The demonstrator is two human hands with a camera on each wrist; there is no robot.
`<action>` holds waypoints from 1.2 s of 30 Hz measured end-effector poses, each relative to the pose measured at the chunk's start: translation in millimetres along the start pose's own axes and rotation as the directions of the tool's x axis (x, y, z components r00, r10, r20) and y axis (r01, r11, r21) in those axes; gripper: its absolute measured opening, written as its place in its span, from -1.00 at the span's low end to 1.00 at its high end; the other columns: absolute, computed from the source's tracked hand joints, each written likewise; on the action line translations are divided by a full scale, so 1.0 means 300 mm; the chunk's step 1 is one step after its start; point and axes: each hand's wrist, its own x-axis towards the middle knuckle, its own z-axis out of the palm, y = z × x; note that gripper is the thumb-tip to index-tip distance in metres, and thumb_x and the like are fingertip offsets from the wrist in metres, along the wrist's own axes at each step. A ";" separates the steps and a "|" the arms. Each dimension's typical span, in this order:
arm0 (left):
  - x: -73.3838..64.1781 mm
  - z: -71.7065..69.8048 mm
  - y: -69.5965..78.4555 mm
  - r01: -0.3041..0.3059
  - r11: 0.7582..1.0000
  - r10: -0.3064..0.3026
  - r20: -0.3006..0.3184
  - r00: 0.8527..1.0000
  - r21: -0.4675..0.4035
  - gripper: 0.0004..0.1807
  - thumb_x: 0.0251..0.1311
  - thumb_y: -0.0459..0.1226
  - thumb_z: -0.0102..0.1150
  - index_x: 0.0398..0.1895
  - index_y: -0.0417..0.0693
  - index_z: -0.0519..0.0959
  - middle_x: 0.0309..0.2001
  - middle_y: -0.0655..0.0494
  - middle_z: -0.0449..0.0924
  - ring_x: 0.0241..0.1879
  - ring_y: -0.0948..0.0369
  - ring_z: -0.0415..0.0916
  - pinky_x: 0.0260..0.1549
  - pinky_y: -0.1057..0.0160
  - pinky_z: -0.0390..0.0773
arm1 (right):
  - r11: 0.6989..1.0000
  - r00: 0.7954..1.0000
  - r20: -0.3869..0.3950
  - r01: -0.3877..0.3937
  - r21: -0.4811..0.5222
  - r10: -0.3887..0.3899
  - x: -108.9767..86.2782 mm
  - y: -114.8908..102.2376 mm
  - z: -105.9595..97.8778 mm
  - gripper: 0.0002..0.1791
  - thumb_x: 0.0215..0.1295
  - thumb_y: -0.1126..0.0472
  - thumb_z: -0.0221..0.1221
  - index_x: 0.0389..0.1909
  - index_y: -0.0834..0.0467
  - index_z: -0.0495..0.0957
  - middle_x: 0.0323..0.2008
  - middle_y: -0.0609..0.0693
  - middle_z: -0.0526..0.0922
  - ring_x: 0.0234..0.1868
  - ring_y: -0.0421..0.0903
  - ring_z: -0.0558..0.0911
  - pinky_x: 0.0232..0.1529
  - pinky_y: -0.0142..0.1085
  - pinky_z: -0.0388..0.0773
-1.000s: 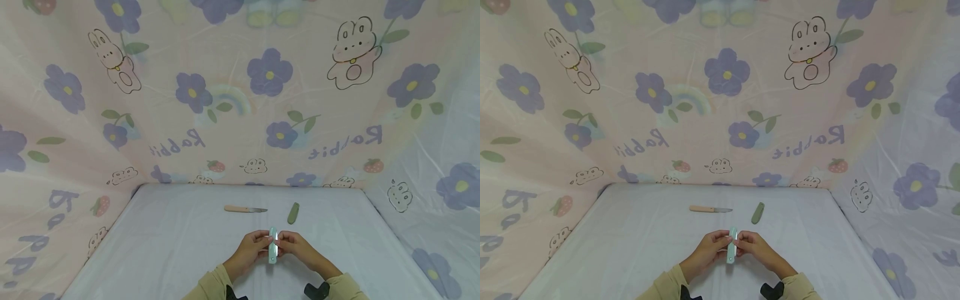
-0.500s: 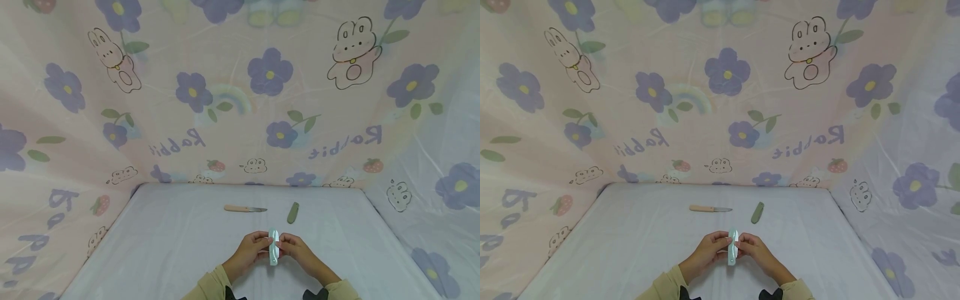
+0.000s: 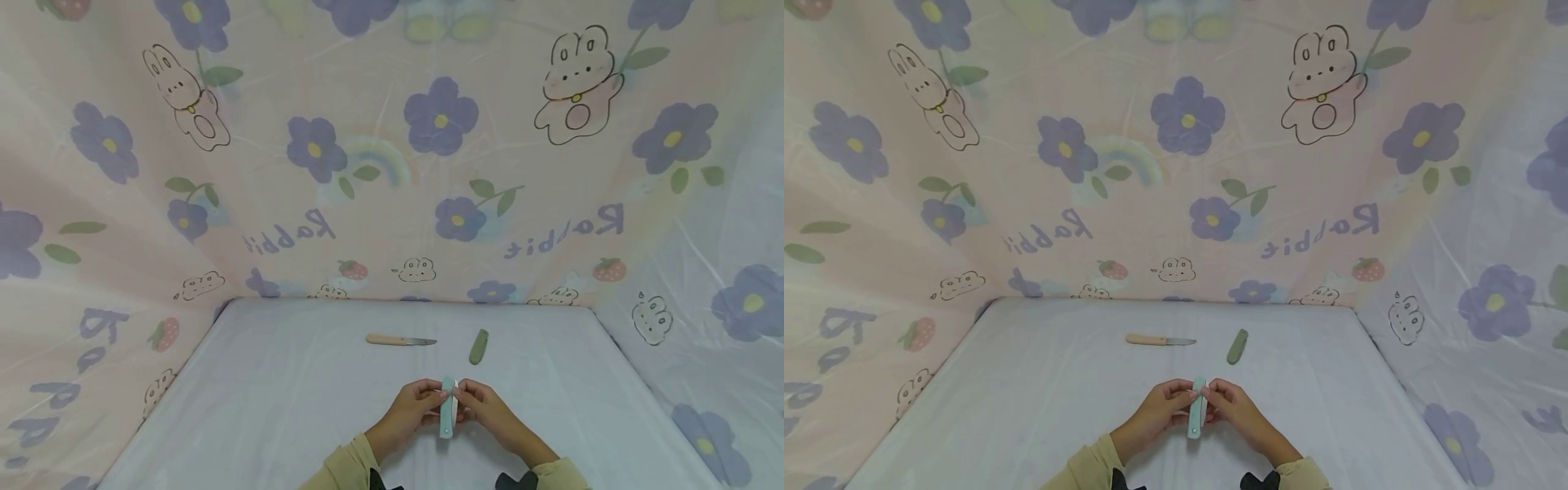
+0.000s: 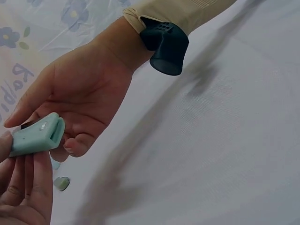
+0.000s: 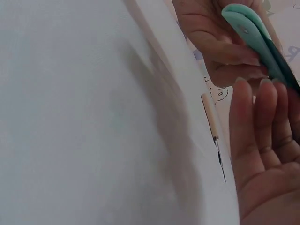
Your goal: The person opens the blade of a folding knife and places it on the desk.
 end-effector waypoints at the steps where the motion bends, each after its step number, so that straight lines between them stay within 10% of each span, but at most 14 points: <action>1: -0.001 0.001 0.000 -0.002 1.000 0.002 0.009 1.000 0.004 -0.64 0.21 -0.19 0.16 -0.02 -0.24 0.49 -0.21 -0.03 0.63 -0.23 0.16 0.60 -0.21 0.16 0.62 | 1.000 1.000 -0.003 0.004 -0.012 -0.004 0.001 0.000 0.000 -0.67 0.43 0.03 -0.06 -0.25 0.28 0.39 -0.37 0.05 0.54 -0.35 -0.10 0.57 -0.24 -0.11 0.62; 28: -0.016 -0.001 0.008 -0.036 0.999 0.035 0.053 0.998 0.012 -0.66 0.24 -0.22 0.14 -0.03 -0.28 0.48 -0.19 -0.07 0.62 -0.17 0.08 0.60 -0.20 0.15 0.61 | 0.998 0.998 -0.024 0.062 0.026 -0.061 -0.004 -0.022 0.015 -0.65 0.42 0.20 -0.03 -0.30 0.50 0.34 -0.40 0.01 0.55 -0.38 -0.16 0.58 -0.28 -0.22 0.62; 36: -0.022 -0.012 0.008 -0.005 1.000 0.005 -0.029 1.000 0.030 -0.64 0.22 -0.19 0.17 -0.02 -0.27 0.49 -0.20 0.00 0.62 -0.25 0.18 0.57 -0.25 0.19 0.62 | 0.998 0.995 -0.085 0.055 0.004 -0.055 -0.005 -0.003 0.022 -0.62 0.38 0.10 0.02 -0.33 0.42 0.38 -0.43 0.02 0.54 -0.38 -0.13 0.58 -0.27 -0.17 0.62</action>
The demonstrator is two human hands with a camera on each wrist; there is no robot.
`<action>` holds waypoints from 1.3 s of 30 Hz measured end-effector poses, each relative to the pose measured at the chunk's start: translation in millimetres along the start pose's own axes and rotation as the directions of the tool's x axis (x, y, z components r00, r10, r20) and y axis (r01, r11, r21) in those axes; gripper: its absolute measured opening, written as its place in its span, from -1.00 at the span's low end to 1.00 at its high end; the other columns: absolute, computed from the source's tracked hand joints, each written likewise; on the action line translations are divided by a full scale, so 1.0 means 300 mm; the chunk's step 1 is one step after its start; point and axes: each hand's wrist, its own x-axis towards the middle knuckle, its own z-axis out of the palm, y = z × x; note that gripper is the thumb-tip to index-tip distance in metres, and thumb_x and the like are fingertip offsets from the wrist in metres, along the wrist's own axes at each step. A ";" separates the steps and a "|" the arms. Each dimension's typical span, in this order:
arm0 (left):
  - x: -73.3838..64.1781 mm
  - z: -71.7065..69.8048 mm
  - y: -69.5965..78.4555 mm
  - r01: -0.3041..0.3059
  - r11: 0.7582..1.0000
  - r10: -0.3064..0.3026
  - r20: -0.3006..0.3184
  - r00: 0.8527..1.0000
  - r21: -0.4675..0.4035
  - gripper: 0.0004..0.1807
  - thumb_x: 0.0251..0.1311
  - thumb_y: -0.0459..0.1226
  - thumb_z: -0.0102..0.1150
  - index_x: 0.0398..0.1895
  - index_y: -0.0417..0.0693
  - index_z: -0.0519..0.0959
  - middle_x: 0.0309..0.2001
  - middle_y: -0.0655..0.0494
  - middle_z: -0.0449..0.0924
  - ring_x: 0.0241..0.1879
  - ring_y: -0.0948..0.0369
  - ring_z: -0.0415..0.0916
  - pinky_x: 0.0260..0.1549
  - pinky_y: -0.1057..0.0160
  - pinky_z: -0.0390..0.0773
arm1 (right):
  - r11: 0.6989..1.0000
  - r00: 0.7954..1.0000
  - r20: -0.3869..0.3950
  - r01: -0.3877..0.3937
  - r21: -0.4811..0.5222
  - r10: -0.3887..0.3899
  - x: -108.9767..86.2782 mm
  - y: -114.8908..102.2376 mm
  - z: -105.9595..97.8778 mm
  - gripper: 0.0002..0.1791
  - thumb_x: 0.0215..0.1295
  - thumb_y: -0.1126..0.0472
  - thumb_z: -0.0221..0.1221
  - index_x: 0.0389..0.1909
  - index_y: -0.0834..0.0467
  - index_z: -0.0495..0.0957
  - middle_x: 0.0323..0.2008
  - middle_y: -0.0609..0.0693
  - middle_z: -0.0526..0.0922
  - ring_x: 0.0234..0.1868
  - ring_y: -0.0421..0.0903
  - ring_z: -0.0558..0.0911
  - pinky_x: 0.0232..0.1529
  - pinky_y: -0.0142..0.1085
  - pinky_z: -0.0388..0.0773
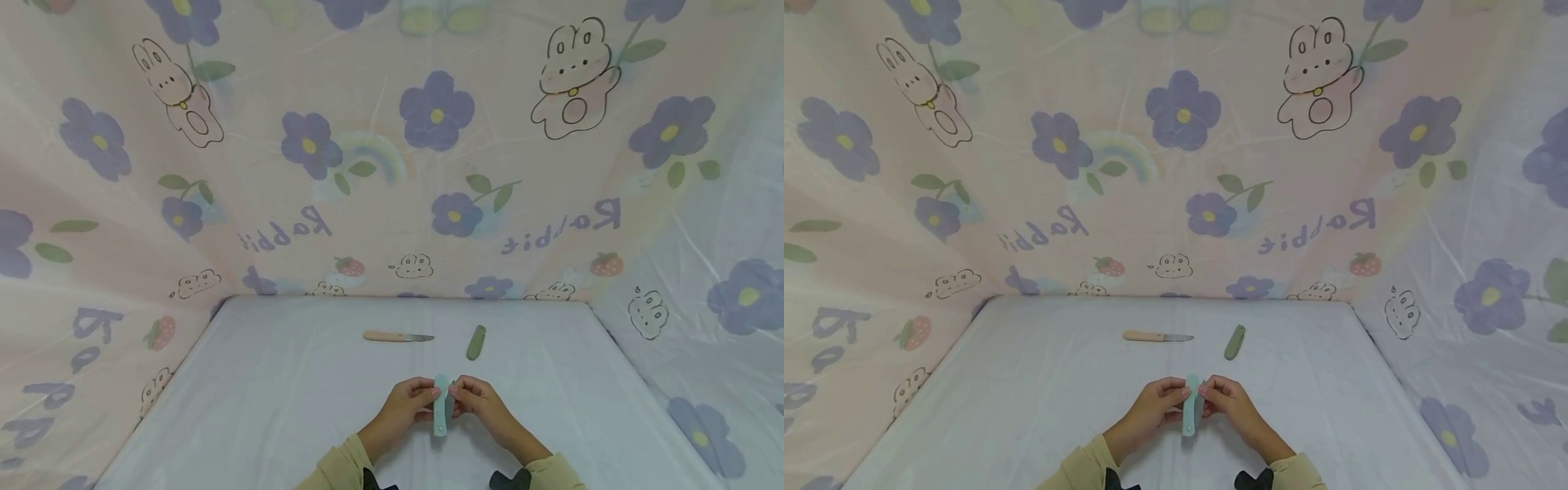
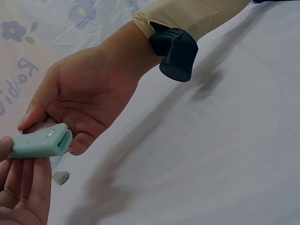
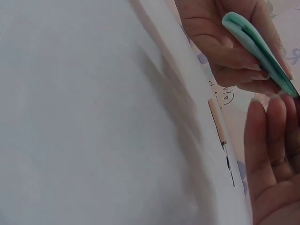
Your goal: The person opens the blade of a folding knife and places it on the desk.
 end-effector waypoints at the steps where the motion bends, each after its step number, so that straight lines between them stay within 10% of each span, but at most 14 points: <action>1: 0.000 -0.003 -0.001 0.003 1.000 -0.003 -0.010 1.000 -0.007 -0.63 0.21 -0.19 0.17 -0.02 -0.27 0.48 -0.21 0.00 0.62 -0.25 0.18 0.57 -0.25 0.18 0.62 | 1.000 1.000 -0.011 -0.001 -0.004 0.001 0.000 0.000 0.001 -0.62 0.38 0.10 0.02 -0.34 0.41 0.38 -0.43 0.02 0.53 -0.39 -0.13 0.58 -0.27 -0.17 0.62; 17: 0.009 -0.041 -0.025 -0.071 0.995 0.062 -0.117 0.991 -0.072 -0.66 0.23 -0.25 0.15 -0.03 -0.32 0.44 -0.26 0.01 0.59 -0.26 0.15 0.56 -0.18 0.08 0.60 | 0.995 0.953 -0.292 -0.052 0.088 0.076 0.015 0.000 0.040 -0.68 0.30 0.19 0.14 -0.20 0.43 0.46 -0.35 0.14 0.62 -0.36 -0.04 0.62 -0.29 -0.20 0.63; 39: -0.004 -0.058 -0.031 -0.041 0.997 0.033 -0.130 0.991 -0.058 -0.64 0.19 -0.23 0.20 -0.06 -0.31 0.46 -0.26 0.00 0.59 -0.29 0.17 0.55 -0.27 0.18 0.62 | 0.980 0.978 -0.155 -0.114 0.161 0.139 -0.001 -0.017 0.026 -0.68 0.28 0.21 0.16 -0.18 0.42 0.41 -0.44 0.06 0.63 -0.42 -0.11 0.61 -0.30 -0.22 0.64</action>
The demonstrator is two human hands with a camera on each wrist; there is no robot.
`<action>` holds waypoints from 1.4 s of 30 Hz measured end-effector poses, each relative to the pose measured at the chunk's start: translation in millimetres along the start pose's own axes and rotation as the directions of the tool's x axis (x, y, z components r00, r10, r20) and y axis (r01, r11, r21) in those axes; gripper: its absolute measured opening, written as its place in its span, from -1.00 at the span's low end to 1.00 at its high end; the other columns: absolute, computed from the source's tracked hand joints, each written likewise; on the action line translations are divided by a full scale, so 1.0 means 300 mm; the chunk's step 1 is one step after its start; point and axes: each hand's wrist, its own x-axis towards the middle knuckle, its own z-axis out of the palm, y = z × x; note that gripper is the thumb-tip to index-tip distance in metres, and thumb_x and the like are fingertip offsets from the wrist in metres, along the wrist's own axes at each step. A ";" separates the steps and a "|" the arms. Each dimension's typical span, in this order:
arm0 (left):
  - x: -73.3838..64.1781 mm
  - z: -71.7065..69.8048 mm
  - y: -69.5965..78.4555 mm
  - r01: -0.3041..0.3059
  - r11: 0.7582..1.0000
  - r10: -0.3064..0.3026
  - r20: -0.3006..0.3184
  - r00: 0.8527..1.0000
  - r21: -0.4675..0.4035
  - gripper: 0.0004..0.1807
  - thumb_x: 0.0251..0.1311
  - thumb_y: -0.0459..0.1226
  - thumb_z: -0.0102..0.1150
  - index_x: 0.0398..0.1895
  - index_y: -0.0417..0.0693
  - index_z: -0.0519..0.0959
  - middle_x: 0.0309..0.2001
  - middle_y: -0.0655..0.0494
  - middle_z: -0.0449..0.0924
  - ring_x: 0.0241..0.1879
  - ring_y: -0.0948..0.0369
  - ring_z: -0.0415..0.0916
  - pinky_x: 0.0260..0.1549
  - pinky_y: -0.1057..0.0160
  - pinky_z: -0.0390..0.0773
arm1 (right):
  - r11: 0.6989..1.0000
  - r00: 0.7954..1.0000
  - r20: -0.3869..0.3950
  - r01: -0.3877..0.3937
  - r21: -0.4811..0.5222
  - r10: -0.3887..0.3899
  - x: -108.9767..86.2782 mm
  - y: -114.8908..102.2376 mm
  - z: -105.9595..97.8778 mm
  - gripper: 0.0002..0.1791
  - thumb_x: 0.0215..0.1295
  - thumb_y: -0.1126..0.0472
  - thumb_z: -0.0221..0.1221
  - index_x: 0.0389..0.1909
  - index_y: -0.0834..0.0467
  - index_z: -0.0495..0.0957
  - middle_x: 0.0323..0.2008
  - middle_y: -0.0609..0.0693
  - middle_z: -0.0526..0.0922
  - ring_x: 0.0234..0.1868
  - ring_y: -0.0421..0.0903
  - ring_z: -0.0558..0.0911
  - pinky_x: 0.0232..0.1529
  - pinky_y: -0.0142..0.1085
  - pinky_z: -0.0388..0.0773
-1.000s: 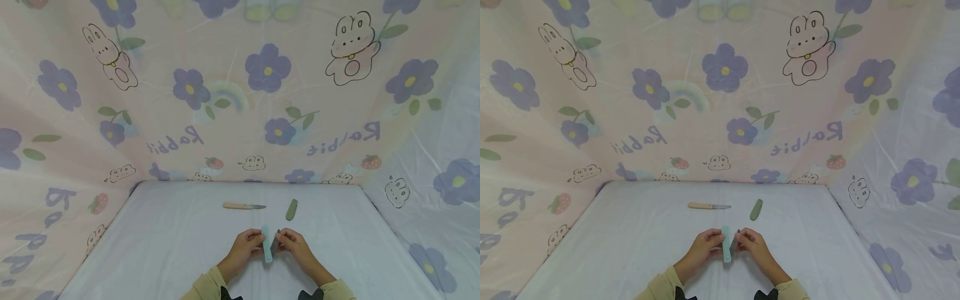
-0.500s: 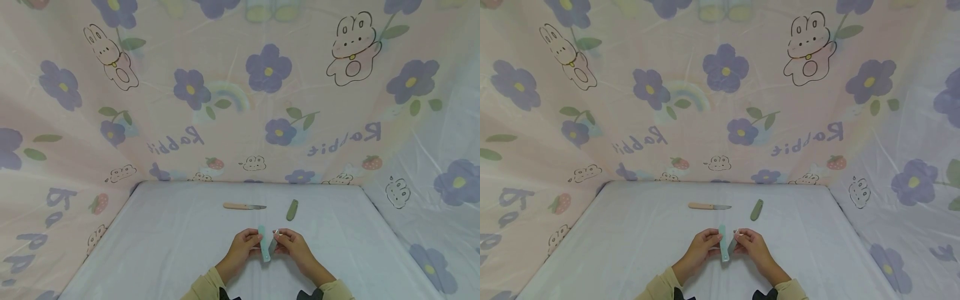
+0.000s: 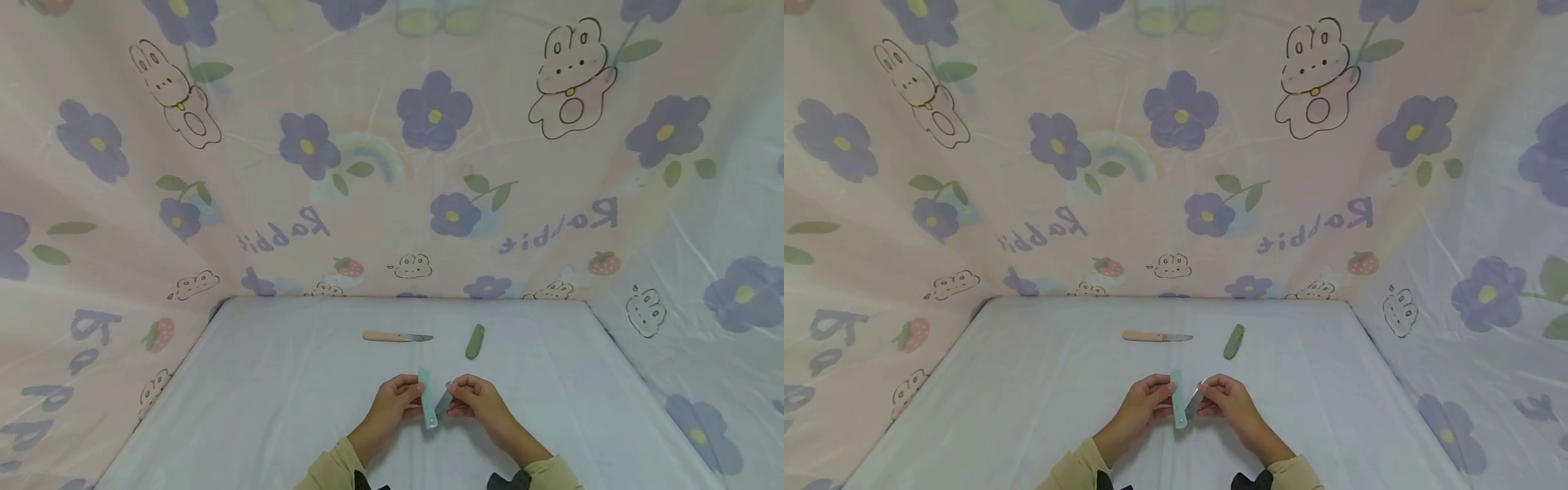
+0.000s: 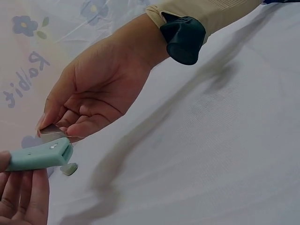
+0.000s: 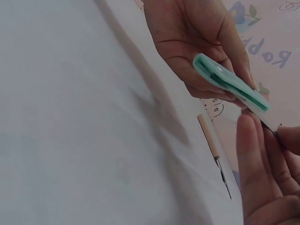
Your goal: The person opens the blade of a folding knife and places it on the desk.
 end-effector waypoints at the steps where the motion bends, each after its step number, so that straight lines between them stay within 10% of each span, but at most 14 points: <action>1: 0.000 -0.001 0.001 0.000 1.000 0.000 -0.003 1.000 -0.002 -0.64 0.19 -0.23 0.20 -0.06 -0.31 0.46 -0.26 0.00 0.59 -0.29 0.17 0.56 -0.27 0.18 0.62 | 1.000 1.000 0.001 -0.001 -0.001 0.001 -0.001 0.000 0.000 -0.68 0.28 0.21 0.16 -0.18 0.43 0.41 -0.44 0.07 0.63 -0.42 -0.11 0.61 -0.30 -0.22 0.64; 42: -0.034 -0.054 0.056 -0.057 0.974 0.016 -0.186 0.982 -0.219 -0.58 0.26 -0.32 0.10 0.09 -0.41 0.31 -0.15 -0.09 0.51 -0.17 0.11 0.56 -0.09 0.09 0.55 | 0.984 0.990 -0.142 0.024 0.178 0.002 0.011 -0.004 0.049 -0.80 0.30 0.29 0.12 -0.23 0.37 0.38 -0.37 0.16 0.64 -0.32 -0.03 0.67 -0.15 -0.15 0.60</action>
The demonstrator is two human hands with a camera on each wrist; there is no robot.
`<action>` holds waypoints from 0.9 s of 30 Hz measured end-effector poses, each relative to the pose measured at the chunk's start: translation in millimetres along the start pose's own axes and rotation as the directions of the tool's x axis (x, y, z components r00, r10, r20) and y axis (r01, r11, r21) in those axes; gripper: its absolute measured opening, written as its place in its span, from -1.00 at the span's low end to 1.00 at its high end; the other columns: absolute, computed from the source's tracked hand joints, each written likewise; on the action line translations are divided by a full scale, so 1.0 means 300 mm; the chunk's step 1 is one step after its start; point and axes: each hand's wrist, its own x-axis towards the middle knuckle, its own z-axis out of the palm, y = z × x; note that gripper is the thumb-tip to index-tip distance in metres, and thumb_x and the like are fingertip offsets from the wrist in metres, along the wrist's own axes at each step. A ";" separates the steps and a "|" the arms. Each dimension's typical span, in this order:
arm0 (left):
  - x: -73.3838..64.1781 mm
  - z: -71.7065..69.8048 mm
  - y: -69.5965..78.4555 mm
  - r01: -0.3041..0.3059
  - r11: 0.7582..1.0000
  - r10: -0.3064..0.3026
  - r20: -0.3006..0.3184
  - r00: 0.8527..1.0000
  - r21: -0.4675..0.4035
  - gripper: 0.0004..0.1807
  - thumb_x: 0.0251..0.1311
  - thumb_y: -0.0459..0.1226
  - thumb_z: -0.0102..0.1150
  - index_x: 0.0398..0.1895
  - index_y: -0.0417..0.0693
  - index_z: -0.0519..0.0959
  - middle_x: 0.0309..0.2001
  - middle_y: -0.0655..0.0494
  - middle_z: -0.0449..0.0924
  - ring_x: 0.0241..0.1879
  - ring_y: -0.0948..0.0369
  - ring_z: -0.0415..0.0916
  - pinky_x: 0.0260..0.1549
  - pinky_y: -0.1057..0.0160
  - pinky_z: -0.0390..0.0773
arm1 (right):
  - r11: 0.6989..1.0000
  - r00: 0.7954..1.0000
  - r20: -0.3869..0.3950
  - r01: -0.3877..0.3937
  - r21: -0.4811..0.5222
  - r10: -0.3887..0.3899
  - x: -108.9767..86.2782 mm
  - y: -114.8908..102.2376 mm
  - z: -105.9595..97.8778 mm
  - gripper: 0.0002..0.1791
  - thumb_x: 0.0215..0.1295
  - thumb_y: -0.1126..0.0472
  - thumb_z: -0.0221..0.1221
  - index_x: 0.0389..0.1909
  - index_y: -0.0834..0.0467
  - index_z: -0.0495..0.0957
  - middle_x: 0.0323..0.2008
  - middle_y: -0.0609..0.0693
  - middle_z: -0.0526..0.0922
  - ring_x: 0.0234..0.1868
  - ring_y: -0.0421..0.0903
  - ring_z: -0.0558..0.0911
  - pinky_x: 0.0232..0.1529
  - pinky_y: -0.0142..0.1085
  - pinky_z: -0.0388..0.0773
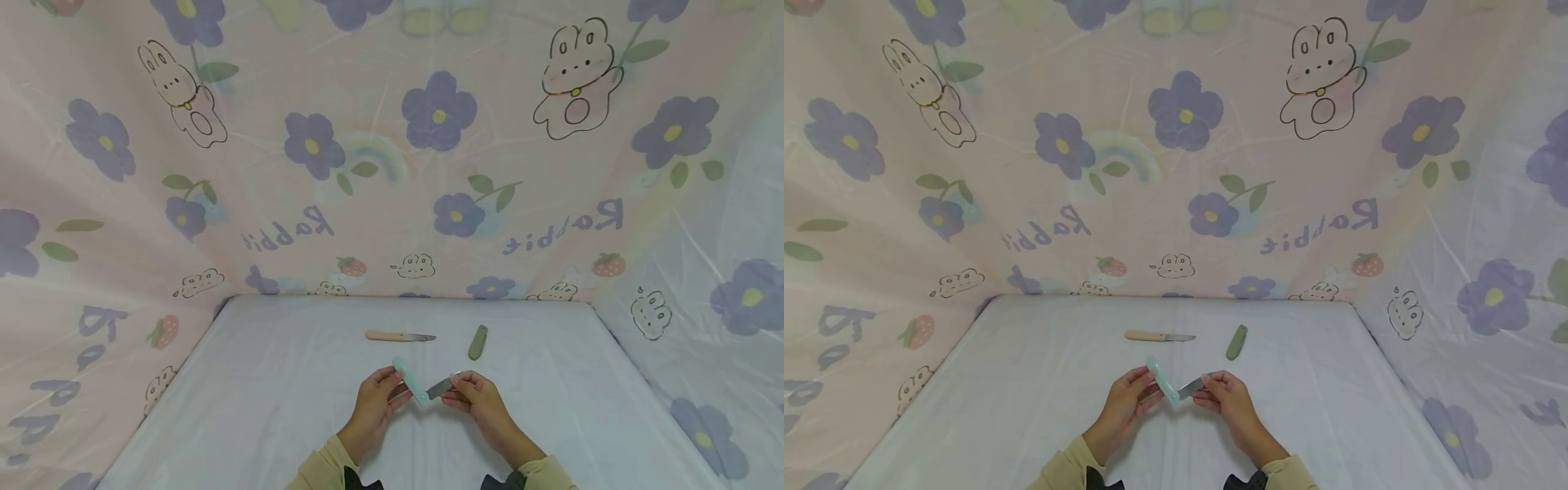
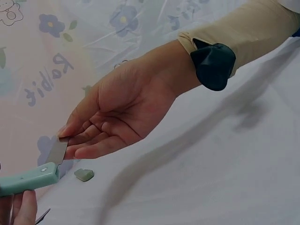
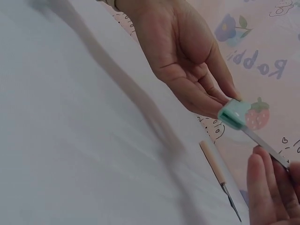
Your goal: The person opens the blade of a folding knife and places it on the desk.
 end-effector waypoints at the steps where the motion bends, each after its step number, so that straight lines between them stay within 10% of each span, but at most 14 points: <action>1: -0.001 -0.001 0.000 0.000 1.000 0.000 -0.010 1.000 -0.009 -0.58 0.27 -0.33 0.10 0.10 -0.40 0.31 -0.15 -0.09 0.51 -0.16 0.10 0.56 -0.09 0.09 0.55 | 1.000 1.000 -0.009 -0.001 0.003 0.001 0.000 0.000 0.003 -0.80 0.30 0.29 0.12 -0.23 0.37 0.37 -0.36 0.16 0.64 -0.32 -0.02 0.67 -0.15 -0.15 0.60; 27: 0.008 -0.002 0.008 -0.055 0.975 0.011 -0.197 0.980 -0.216 -0.50 0.25 -0.32 0.12 0.17 -0.37 0.25 -0.06 -0.14 0.49 -0.10 0.07 0.56 -0.07 0.11 0.53 | 0.976 0.995 -0.103 0.018 0.218 0.004 0.007 0.025 0.075 -0.84 0.31 0.37 0.07 -0.22 0.37 0.31 -0.28 0.19 0.60 -0.20 0.05 0.66 -0.07 -0.12 0.55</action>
